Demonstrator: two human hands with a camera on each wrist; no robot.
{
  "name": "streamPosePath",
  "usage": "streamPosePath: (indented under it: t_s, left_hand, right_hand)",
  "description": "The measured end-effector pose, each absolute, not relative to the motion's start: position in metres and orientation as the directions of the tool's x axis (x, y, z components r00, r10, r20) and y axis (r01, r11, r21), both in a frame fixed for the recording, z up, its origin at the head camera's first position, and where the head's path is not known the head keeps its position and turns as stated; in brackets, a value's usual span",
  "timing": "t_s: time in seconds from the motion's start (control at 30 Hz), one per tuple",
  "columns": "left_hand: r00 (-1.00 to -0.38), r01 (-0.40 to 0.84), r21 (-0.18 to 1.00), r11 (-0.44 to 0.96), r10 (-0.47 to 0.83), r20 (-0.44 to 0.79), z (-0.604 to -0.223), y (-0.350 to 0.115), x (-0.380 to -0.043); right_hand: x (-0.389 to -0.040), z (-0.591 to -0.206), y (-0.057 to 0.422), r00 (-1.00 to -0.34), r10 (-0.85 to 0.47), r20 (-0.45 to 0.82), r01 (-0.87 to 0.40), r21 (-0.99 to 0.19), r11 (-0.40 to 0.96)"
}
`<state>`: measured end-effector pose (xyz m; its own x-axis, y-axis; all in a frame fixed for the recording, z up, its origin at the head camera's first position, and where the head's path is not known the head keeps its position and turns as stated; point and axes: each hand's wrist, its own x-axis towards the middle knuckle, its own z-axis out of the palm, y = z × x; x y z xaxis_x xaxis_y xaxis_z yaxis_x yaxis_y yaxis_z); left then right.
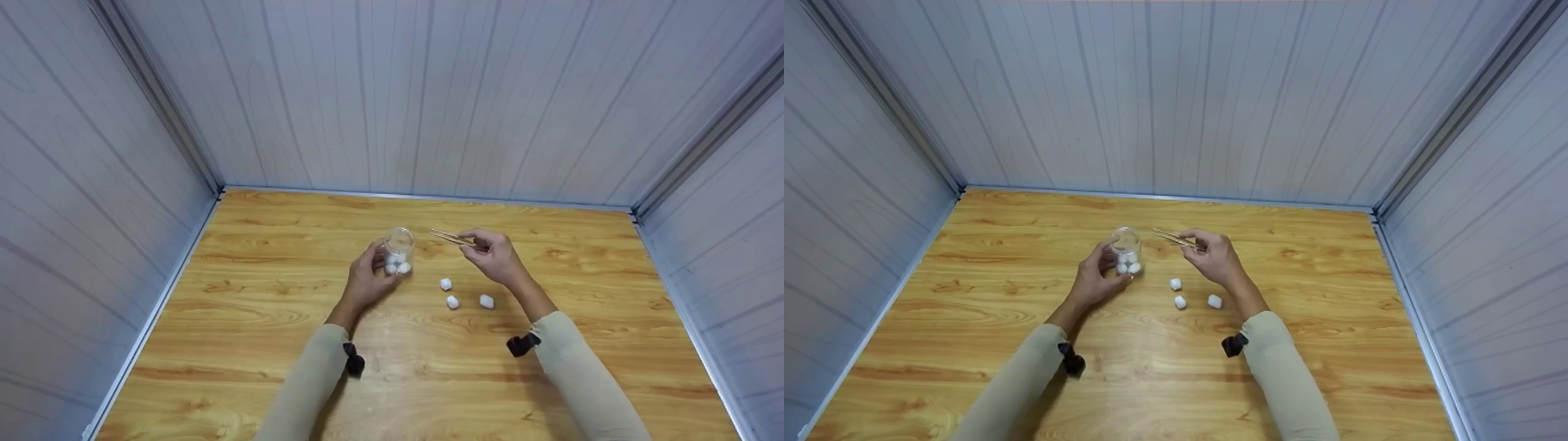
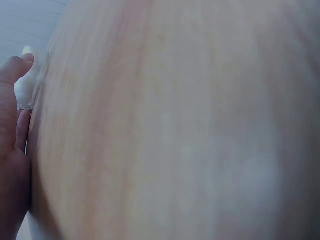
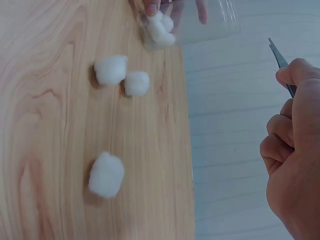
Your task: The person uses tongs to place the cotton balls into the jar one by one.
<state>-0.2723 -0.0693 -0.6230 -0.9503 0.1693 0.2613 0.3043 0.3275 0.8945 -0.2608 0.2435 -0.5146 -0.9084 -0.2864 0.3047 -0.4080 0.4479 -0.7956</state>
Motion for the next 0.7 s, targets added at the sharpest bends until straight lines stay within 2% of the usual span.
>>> streamPosePath:
  t_s: [0.7]
  left_hand:
    - [-0.954, 0.29, 0.903, 0.318, 0.175, 0.245, -0.622, -0.07, -0.271]
  right_hand:
    - [-0.248, -0.533, 0.27, -0.927, -0.241, 0.286, -0.371, -0.788, 0.491]
